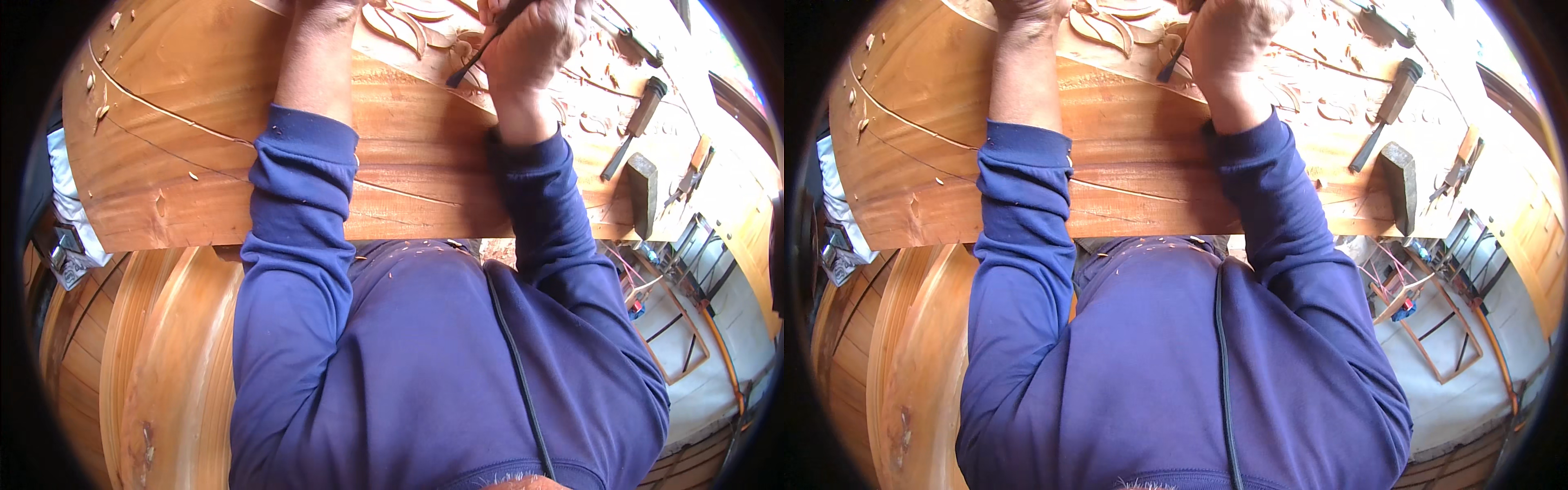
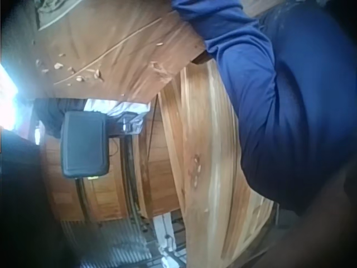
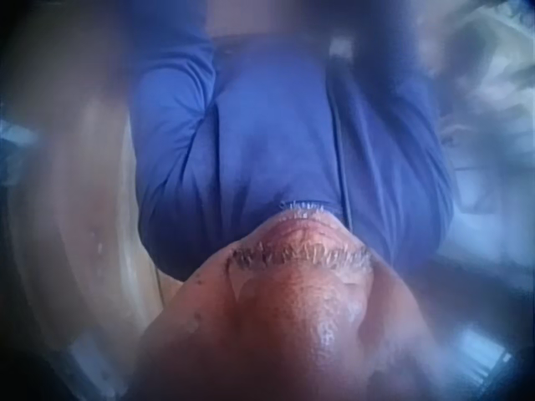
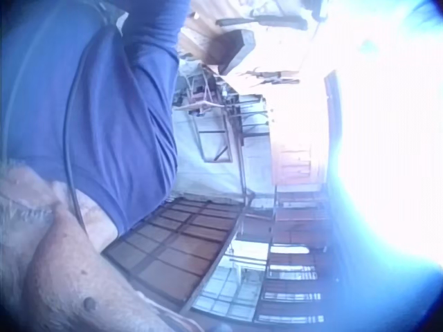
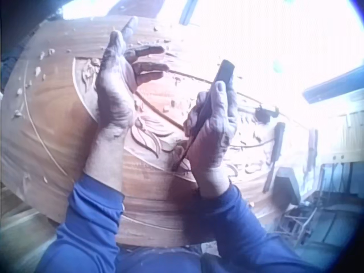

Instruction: The person carves a decorative floral pattern into a large wooden panel using a chisel and a wooden mallet.

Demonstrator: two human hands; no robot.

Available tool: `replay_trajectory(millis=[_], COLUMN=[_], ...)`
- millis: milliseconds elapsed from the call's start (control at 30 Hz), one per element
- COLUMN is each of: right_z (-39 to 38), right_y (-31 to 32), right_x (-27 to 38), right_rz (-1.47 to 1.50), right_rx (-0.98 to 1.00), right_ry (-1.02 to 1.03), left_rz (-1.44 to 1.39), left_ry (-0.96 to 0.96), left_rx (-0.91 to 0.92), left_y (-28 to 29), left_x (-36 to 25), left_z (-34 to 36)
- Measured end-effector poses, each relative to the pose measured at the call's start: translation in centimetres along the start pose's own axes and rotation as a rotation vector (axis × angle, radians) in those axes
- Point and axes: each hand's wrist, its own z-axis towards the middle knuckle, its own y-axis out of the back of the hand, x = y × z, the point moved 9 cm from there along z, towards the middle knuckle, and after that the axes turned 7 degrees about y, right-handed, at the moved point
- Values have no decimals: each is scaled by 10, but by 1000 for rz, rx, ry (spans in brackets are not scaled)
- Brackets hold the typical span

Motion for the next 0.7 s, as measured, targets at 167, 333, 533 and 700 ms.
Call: replay_trajectory(millis=[167,333,533,700], right_z=[-23,2,-8,8], right_y=[-5,13,-5,5], right_x=[35,21,23,1], right_rz=[-117,-250,-75,12], right_rx=[-21,-75,73,-15], right_ry=[200,208,87,-1], left_rz=[-97,19,-273,-178], left_ry=[-48,3,-59,-46], left_rx=[80,-31,163,112], left_y=[6,1,1,2], left_x=[4,-1,-2,-1], left_z=[6,1,-2,-2])
